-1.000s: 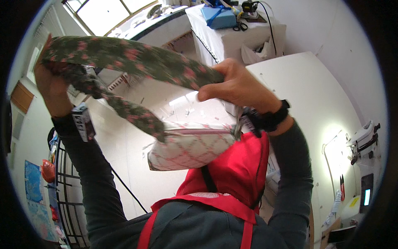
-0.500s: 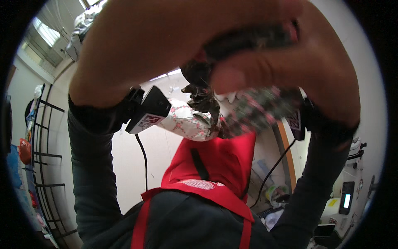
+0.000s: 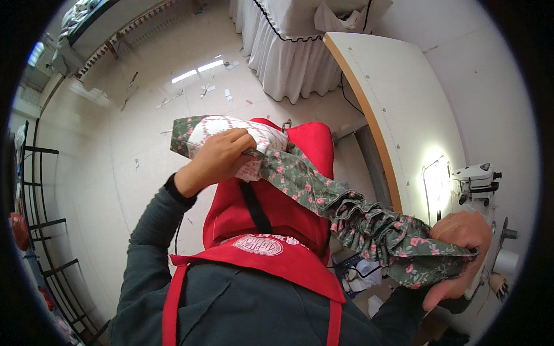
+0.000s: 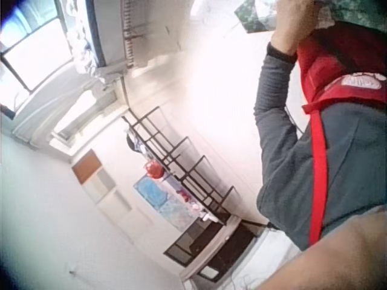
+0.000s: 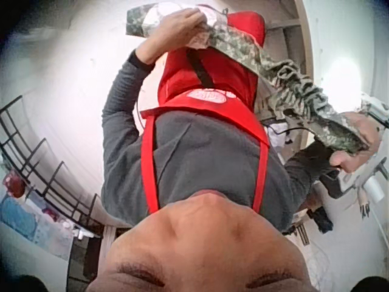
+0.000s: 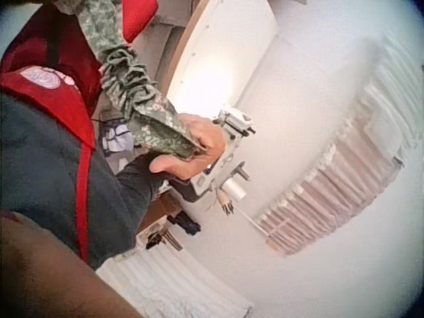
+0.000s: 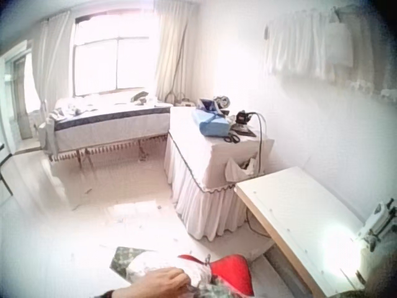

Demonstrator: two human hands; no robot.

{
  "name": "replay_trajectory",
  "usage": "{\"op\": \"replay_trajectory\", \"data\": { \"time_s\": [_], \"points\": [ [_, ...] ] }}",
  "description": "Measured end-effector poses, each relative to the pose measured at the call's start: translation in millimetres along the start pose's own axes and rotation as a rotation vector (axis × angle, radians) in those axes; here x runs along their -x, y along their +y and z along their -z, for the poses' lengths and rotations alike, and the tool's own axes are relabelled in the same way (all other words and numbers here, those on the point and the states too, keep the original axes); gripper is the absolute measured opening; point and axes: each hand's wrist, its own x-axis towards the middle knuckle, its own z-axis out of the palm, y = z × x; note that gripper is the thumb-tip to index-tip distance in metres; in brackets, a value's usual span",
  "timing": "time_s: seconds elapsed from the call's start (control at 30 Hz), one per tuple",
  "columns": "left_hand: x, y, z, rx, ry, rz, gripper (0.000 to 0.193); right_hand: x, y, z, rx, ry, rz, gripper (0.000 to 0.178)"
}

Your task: The person turns a floral-patterned fabric cover right-side out, aligns and smooths the edges, then lays it flat on a worktable. They pull a drawstring through the casing and adjust the gathered opening. The person works with the fabric cover and drawstring only.

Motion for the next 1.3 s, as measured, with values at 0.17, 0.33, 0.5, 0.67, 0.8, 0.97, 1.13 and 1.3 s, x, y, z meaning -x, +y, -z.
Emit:
{"op": "replay_trajectory", "data": {
  "time_s": [0.17,0.33,0.5,0.67,0.8,0.97,1.13,1.3],
  "points": [
    [2.5,9.4,39.8,0.479,-0.163,0.444,0.043,-7.4,-2.4,-11.3,0.067,0.016,-0.077,0.061],
    [10.2,-34.5,75.2,0.215,0.178,0.689,0.045,-31.0,1.2,-50.4,0.198,0.021,-0.267,0.041],
    [16.6,-80.4,109.3,-0.145,0.627,0.725,0.022,-63.4,42.2,-85.1,0.207,-0.194,-0.422,0.025],
    [23.4,-114.1,152.4,-0.632,0.653,0.773,0.016,-66.2,71.3,-97.8,0.158,-0.192,-0.424,0.033],
    [44.6,-138.0,190.6,-0.771,0.665,0.915,0.016,-52.8,69.0,-87.8,0.346,-0.254,-0.277,0.037],
    [47.2,-136.2,203.2,-0.758,0.668,0.957,0.017,-13.2,59.4,-53.5,0.67,-0.189,-0.232,0.036],
    [-2.1,-55.6,156.1,-0.375,0.779,0.465,0.021,16.2,101.2,-26.6,0.583,-0.32,-0.629,0.048],
    [-54.4,37.6,112.1,0.006,0.562,0.172,0.032,-44.3,198.0,-107.0,0.269,-0.276,-0.204,0.117]
  ]
}}
